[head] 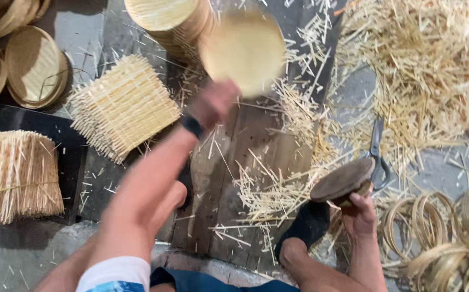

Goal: The person sits on the floor and repeatedly assembles small round bamboo trays. They place a woven bamboo mat on a wooden block, fit a circular bamboo rim around it, and use shears to trim the excess mat material flush with the rim. Finished trays are stacked nearby.

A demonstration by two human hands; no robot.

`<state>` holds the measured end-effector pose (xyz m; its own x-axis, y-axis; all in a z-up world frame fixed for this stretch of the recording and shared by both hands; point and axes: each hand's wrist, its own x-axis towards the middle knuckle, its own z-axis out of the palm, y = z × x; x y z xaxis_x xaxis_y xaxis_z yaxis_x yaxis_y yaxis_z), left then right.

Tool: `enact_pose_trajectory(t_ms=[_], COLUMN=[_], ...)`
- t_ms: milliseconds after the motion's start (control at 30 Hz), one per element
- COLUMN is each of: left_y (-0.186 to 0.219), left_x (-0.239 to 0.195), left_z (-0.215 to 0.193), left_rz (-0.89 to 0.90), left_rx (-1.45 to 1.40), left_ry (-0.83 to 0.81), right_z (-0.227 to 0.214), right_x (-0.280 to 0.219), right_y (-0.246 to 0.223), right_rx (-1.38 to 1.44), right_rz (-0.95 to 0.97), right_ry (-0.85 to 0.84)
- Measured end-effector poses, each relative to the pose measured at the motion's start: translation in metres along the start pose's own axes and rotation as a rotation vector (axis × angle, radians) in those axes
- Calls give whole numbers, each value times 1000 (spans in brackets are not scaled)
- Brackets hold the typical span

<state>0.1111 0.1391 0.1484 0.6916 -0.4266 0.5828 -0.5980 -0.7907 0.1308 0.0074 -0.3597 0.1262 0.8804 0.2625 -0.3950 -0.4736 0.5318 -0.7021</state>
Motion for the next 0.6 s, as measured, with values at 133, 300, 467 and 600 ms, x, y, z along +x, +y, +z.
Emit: enact_pose_trajectory(t_ms=[133, 300, 467, 600], left_y=[-94, -135, -140, -142], left_x=[33, 31, 21, 11], left_z=[-59, -73, -55, -46], left_rz=[-363, -495, -532, -538], left_rx=[221, 367, 317, 310], left_ry=[153, 79, 0, -10], right_z=[-6, -15, -15, 1], right_x=[-1, 0, -2, 2], right_y=[2, 8, 8, 5], right_rx=[-79, -107, -141, -157], right_rz=[15, 28, 58, 30], right_ry=[-10, 55, 86, 60])
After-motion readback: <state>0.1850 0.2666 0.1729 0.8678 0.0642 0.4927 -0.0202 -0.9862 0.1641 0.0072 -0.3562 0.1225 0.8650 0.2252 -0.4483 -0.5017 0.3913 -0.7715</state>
